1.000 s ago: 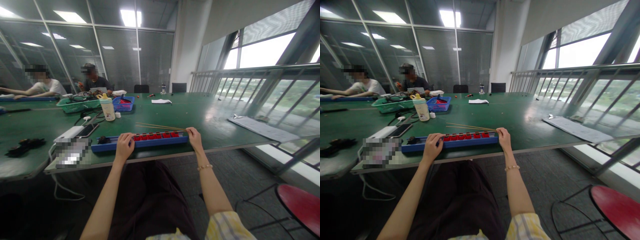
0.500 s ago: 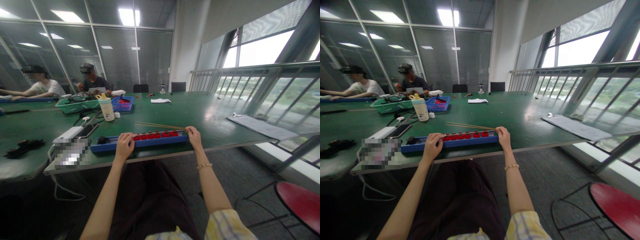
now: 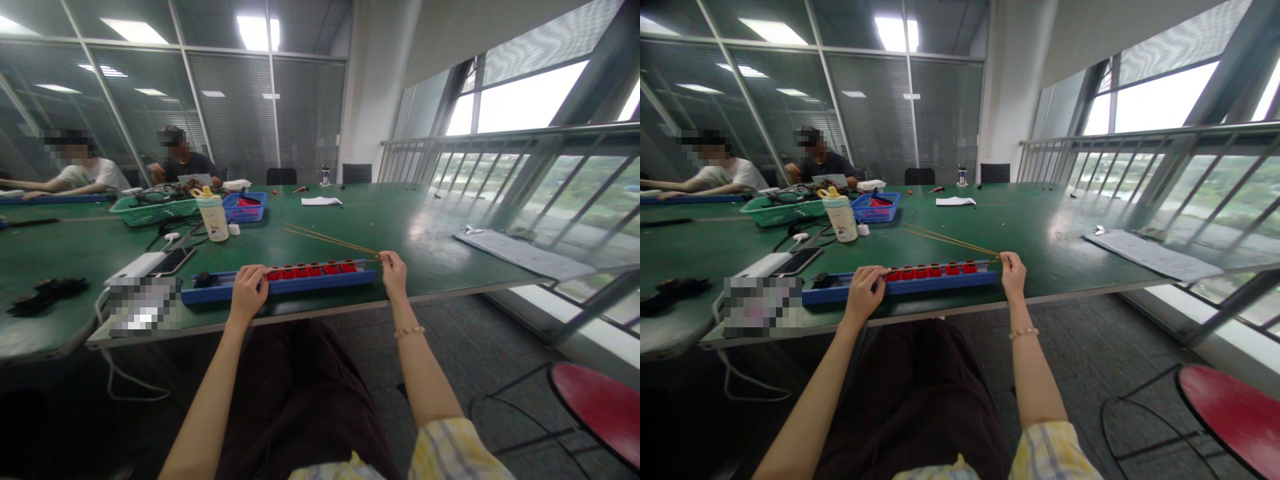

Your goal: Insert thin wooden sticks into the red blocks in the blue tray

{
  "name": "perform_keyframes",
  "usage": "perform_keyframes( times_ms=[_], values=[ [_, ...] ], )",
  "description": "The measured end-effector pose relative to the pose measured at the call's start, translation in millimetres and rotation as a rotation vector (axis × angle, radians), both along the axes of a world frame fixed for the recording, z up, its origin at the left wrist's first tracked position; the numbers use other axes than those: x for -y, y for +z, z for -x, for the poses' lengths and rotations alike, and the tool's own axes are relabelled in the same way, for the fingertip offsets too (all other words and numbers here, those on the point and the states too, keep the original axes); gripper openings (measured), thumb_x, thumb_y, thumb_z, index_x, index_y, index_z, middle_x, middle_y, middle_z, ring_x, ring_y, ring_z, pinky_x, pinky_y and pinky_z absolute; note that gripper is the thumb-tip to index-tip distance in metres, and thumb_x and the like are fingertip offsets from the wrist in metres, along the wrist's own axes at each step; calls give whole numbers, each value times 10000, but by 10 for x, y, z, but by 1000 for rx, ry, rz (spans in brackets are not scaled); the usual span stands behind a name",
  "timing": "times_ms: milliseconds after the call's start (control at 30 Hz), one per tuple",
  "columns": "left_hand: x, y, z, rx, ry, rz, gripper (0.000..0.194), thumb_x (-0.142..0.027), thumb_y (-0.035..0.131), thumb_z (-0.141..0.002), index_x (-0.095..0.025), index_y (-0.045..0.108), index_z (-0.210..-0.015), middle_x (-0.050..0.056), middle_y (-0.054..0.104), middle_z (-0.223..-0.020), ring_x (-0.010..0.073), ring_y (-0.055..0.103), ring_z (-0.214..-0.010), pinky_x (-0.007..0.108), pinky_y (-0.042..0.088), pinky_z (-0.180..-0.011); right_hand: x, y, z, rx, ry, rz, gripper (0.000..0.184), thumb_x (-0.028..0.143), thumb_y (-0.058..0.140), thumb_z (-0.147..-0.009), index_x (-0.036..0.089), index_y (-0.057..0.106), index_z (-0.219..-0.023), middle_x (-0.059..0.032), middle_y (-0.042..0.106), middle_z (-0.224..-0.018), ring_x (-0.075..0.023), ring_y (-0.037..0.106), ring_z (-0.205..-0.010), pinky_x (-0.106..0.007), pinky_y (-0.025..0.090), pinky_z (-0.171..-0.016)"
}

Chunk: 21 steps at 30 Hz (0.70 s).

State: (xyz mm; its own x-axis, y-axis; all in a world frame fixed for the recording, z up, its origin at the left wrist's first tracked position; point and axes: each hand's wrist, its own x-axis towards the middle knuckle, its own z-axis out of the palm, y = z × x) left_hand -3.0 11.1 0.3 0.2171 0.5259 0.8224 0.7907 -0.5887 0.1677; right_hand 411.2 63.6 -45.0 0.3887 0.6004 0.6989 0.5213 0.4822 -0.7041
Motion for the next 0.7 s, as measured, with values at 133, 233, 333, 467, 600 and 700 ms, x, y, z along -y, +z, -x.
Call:
perform_keyframes(
  times_ms=[133, 233, 333, 467, 600, 700],
  values=[
    [3, 5, 0, 1, 14, 15, 262, -156, 464, -885, -226, 677, -1019, 56, 688, -1032, 227, 586, -1001, 419, 482, -953, 1, -3, -8, -33, -7, 4, 493, 644, 433, -921, 204, 652, -881, -89, 700, -899, -223, 631, -856, -314, 478, -705],
    [3, 7, -2, -7, 12, 7, 258, -153, 458, -886, -222, 670, -1017, 59, 683, -1027, 226, 582, -999, 410, 481, -954, -4, 0, -7, -40, 25, 6, 489, 644, 440, -921, 203, 650, -899, -88, 699, -919, -222, 630, -881, -313, 481, -715],
    [-3, -6, 2, 1, 11, 0, 266, -150, 453, -880, -215, 644, -1054, 69, 674, -1044, 232, 577, -1014, 406, 475, -958, -7, 7, -4, -27, 66, 17, 470, 636, 449, -922, 212, 650, -913, -82, 695, -946, -222, 616, -910, -318, 478, -737],
    [-18, -32, 12, 67, 67, -4, 319, -160, 456, -874, -187, 568, -1172, 92, 650, -1050, 250, 574, -1012, 416, 472, -948, 7, 29, 6, 6, 99, 11, 443, 622, 462, -924, 221, 648, -895, -72, 676, -972, -224, 591, -947, -322, 461, -759],
    [-10, -26, 6, 72, 85, 1, 371, -173, 462, -872, -171, 527, -1237, 110, 632, -1080, 262, 561, -1030, 435, 469, -959, 35, 60, 25, 74, 108, 15, 433, 610, 448, -934, 228, 642, -876, -73, 669, -977, -236, 573, -983, -343, 454, -803],
    [15, -3, -9, 35, 72, 7, 366, -168, 462, -870, -202, 553, -1223, 105, 618, -1148, 266, 549, -1110, 449, 447, -1009, 51, 79, 39, 115, 105, 19, 425, 602, 440, -941, 235, 639, -864, -71, 672, -978, -239, 571, -994, -359, 450, -834]
  ],
)
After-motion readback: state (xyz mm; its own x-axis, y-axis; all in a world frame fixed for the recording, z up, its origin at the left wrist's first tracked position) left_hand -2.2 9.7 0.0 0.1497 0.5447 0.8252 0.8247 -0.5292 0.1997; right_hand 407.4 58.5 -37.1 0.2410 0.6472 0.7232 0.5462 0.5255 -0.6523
